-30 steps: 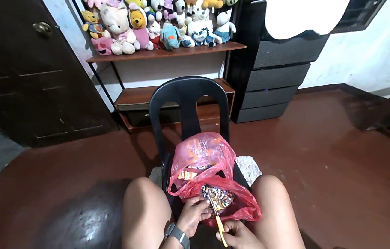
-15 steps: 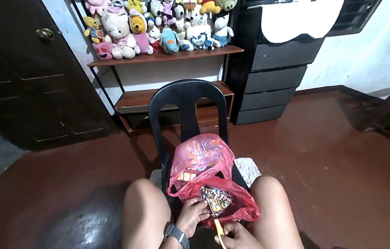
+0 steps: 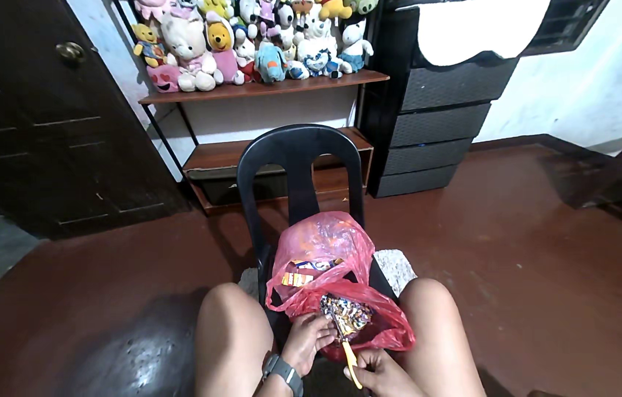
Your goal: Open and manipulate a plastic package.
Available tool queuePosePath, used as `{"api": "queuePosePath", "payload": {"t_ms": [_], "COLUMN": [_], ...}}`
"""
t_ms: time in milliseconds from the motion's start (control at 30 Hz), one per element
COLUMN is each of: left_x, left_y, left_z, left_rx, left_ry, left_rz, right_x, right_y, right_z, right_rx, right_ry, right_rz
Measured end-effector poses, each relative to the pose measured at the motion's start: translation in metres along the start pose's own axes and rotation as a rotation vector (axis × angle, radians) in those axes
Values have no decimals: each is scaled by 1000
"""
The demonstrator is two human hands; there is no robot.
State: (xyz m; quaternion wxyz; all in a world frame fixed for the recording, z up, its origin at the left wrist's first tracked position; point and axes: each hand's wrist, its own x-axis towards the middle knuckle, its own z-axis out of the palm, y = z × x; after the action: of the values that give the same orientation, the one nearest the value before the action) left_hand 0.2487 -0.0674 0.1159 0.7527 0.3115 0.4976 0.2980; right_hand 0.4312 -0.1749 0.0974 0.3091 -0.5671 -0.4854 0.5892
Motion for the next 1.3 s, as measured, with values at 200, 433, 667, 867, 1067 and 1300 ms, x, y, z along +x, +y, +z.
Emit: {"api": "queuePosePath", "payload": {"t_ms": [200, 433, 667, 867, 1067, 1300], "left_x": [0, 1, 2, 2, 2, -1], "left_y": [-1, -2, -1, -2, -1, 0], "left_z": [-1, -1, -1, -1, -1, 0], "left_rx": [10, 42, 64, 53, 56, 45], "left_ry": [-22, -58, -64, -59, -59, -50], "left_rz": [12, 46, 73, 62, 62, 61], "right_x": [-2, -1, -1, 0, -1, -3], "right_y": [-3, -2, -3, 0, -3, -2], "right_z": [1, 0, 0, 1, -1, 0], "right_rx": [0, 42, 87, 75, 38, 40], "right_ry": [-41, -37, -56, -58, -58, -59], "right_rz": [37, 29, 55, 58, 37, 50]}}
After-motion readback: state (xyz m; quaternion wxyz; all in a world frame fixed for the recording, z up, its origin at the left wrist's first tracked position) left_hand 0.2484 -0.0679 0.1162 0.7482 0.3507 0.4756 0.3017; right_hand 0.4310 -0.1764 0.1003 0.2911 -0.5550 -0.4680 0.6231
